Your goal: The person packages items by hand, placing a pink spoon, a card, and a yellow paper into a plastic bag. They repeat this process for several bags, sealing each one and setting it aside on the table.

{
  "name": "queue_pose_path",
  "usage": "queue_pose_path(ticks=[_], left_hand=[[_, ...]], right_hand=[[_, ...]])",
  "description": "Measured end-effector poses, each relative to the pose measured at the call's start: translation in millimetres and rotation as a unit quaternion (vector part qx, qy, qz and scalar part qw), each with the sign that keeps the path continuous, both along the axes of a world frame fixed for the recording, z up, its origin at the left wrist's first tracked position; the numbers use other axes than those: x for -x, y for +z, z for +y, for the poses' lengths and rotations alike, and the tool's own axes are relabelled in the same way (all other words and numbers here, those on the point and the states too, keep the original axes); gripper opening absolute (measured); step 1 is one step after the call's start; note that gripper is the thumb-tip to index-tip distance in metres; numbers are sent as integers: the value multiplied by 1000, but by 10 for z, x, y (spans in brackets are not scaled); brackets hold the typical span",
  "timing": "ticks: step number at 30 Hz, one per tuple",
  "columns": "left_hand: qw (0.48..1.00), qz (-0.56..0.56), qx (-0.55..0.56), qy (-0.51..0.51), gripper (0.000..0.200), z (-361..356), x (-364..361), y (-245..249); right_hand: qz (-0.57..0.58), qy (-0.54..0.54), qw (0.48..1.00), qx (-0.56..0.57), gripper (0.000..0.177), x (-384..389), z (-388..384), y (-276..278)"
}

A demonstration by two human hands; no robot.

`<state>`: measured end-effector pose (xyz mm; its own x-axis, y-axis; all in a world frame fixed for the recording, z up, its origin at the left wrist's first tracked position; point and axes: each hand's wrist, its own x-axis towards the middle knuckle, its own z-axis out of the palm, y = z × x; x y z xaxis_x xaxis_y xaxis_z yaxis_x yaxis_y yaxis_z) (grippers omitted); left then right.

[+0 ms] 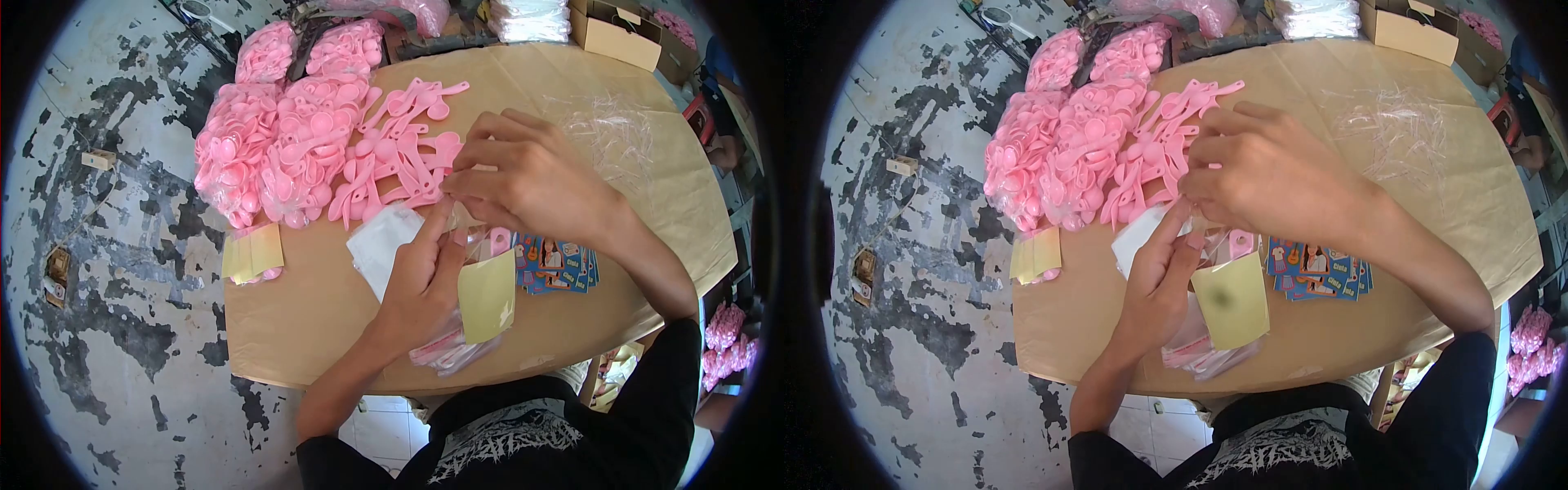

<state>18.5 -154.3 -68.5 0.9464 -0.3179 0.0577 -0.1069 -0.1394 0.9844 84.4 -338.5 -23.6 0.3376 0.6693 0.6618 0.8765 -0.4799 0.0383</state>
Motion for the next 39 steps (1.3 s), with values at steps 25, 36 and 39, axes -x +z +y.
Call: queue_pose_path(ticks=[25,36,39], left_hand=[[999,11,-23,-25,44,-20,-16,-59],[994,-33,-95,-53,43,29,-20,-37],[995,34,66,-71,46,-6,3,-103]], right_hand=[[33,64,997,32,16,-71,-68,-5],[139,15,985,-100,9,-110,-60,-42],[199,7,961,-191,5,-220,-212,94]])
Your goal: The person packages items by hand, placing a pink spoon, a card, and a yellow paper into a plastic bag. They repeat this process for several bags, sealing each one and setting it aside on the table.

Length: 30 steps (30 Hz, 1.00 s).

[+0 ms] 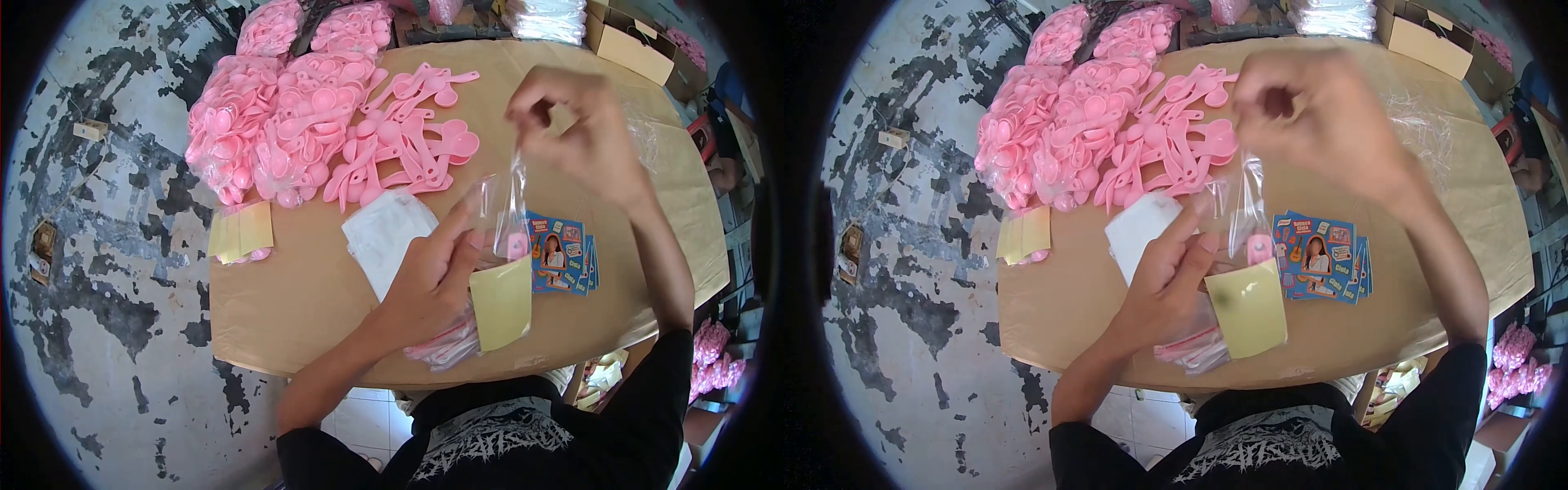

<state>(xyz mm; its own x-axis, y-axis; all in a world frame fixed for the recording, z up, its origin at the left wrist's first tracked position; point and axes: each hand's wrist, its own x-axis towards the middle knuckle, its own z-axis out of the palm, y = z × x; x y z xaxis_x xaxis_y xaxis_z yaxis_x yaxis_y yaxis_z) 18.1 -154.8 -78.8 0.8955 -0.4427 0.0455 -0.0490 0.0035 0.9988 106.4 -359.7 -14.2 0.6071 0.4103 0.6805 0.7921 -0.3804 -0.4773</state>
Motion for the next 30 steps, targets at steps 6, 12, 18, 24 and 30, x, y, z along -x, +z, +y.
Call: queue_pose_path(ticks=[6,12,18,24,30], left_hand=[[985,81,140,56,45,54,-119,58],[969,139,193,65,40,43,-200,44],[978,164,126,40,33,84,-205,-57],[972,158,166,41,35,57,-142,28],[973,166,154,39,36,56,-138,22]], right_hand=[[136,69,987,-52,13,-417,-1026,351],[-5,-299,924,240,36,-1092,-1957,-381],[73,-143,976,149,28,-769,-1594,181],[68,-267,894,354,40,-918,-1801,-319],[267,-121,940,176,31,-523,-1748,299]])
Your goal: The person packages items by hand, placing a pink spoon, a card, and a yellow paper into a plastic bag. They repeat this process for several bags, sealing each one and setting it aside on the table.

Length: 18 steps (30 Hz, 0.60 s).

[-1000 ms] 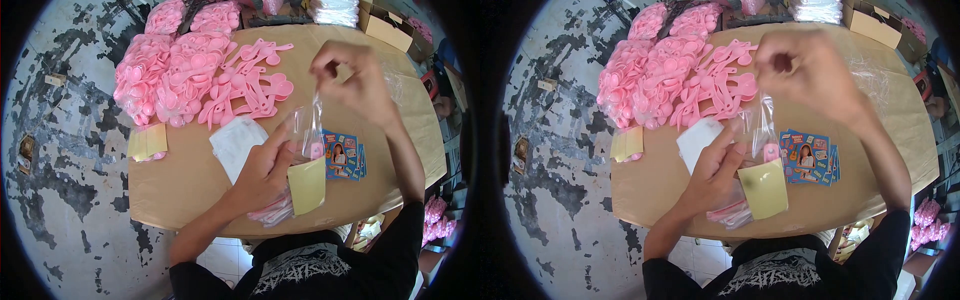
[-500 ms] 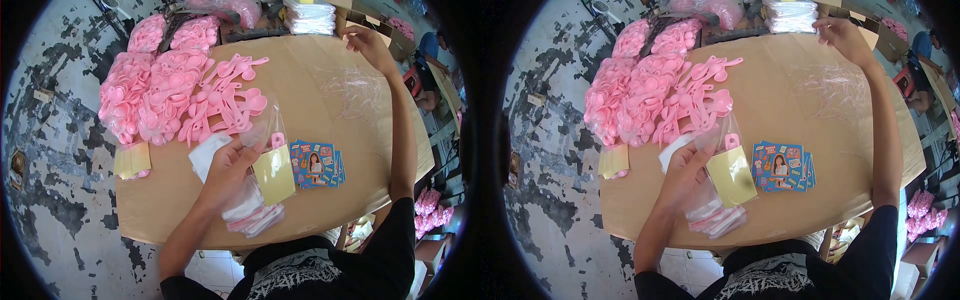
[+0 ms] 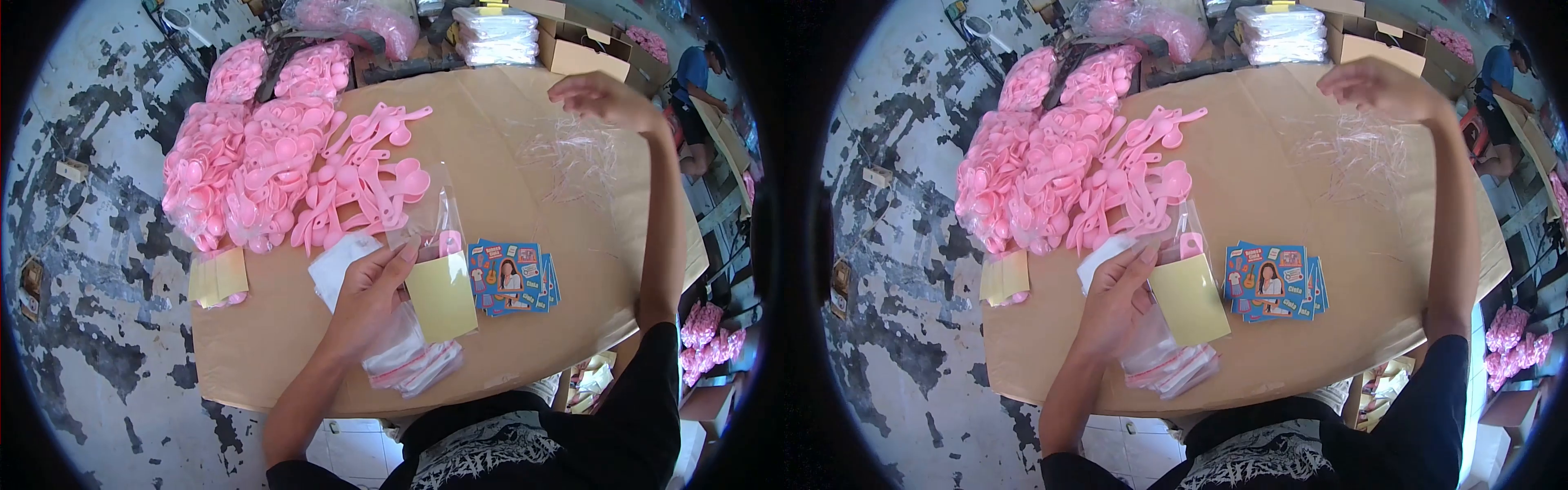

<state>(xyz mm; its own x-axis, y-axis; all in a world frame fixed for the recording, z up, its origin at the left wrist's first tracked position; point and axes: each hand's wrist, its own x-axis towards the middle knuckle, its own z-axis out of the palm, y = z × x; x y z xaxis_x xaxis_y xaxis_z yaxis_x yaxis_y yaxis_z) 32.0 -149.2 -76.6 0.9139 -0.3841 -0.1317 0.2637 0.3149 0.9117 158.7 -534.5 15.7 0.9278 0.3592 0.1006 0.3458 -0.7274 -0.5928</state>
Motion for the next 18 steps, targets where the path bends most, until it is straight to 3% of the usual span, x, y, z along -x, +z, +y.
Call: queue_pose_path(ticks=[3,5,6,7,10,12,14,15,16,17,18], left_hand=[[1000,-18,-8,-11,40,9,-14,32],[999,-23,-10,-22,40,19,1,29],[1000,-20,-13,-18,40,8,12,32],[1000,-19,-17,-15,40,-1,15,42],[1000,-21,-19,-3,40,19,-22,43],[1000,-13,-18,-2,39,30,8,18],[1000,-16,-18,-15,38,23,4,66],[1000,-18,-17,-19,38,30,6,55],[999,-21,-14,-22,38,35,11,35],[999,-27,-12,-26,38,33,9,31],[999,-27,-22,-24,38,31,7,41]], right_hand=[[89,97,987,-95,26,133,108,245],[-31,-39,981,190,28,-178,-2,-133],[-94,-108,934,327,31,-350,-93,-331],[-35,-136,942,305,35,-380,-97,-387],[169,-92,980,52,49,-70,-30,-87],[122,-86,989,0,51,67,0,85],[221,150,944,-192,46,-9,-159,106],[73,78,993,-43,40,-118,-216,-62],[-78,4,991,110,36,-304,-259,-394],[-228,-72,936,258,33,-498,-340,-676],[-131,-75,964,221,34,-476,-348,-655]])
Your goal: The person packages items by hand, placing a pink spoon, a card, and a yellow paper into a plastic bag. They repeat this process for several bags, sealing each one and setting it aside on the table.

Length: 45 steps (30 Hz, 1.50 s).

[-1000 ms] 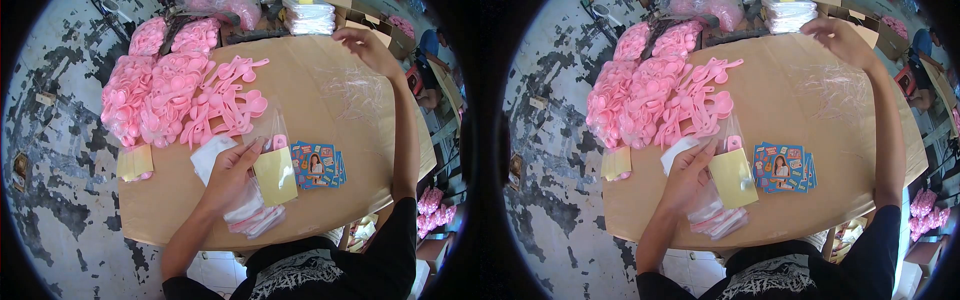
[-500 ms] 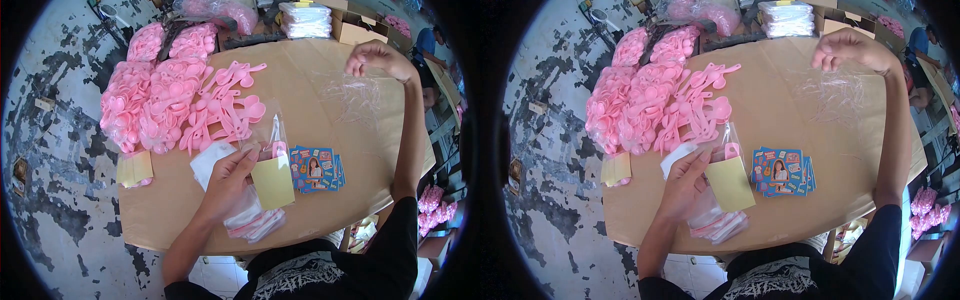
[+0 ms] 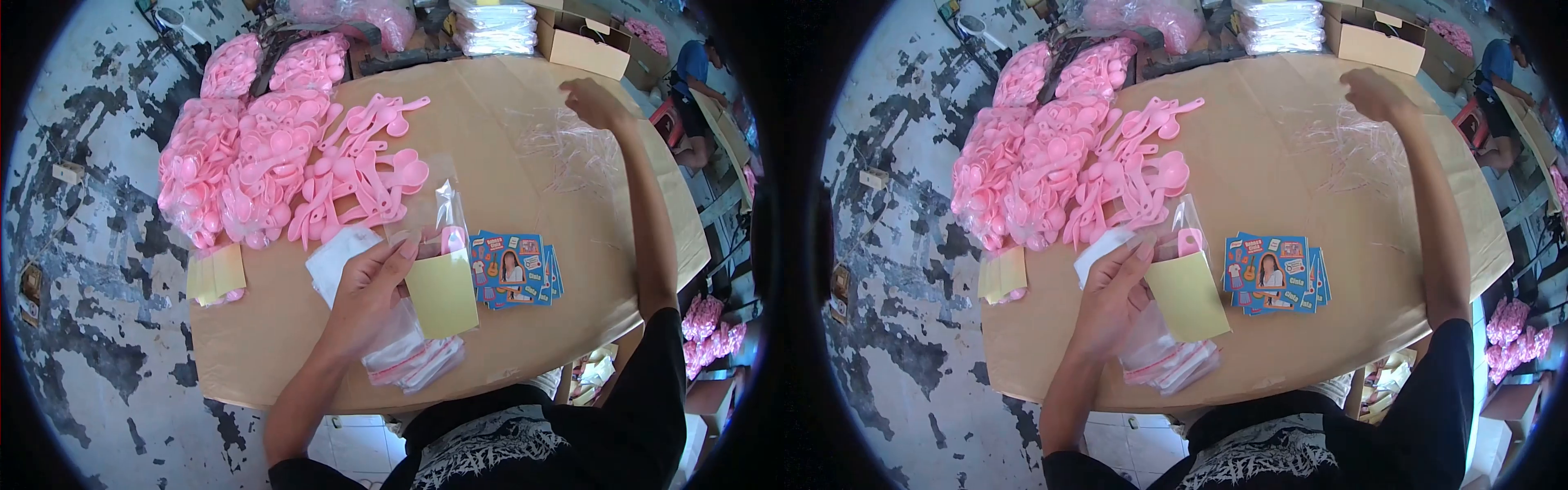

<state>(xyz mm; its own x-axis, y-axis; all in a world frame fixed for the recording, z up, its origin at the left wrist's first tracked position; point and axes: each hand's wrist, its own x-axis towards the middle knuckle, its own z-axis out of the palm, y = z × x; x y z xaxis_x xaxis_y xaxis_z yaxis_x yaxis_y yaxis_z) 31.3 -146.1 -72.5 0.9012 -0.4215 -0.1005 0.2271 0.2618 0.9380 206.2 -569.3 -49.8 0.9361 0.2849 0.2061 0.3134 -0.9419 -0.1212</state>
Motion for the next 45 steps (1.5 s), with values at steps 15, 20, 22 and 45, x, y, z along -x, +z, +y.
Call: queue_pose_path(ticks=[15,20,22,45], left_hand=[[992,-75,25,98,38,-12,-12,-71],[991,-74,-15,107,39,-6,-8,-21],[991,-86,-8,104,40,-8,-34,-98],[984,-155,-79,37,27,113,-89,-15]], right_hand=[[261,232,878,-329,33,1313,2012,265],[259,212,843,-421,24,1324,2182,26],[255,205,821,-468,27,1299,2203,-139],[213,299,784,-501,27,1238,2103,-107]])
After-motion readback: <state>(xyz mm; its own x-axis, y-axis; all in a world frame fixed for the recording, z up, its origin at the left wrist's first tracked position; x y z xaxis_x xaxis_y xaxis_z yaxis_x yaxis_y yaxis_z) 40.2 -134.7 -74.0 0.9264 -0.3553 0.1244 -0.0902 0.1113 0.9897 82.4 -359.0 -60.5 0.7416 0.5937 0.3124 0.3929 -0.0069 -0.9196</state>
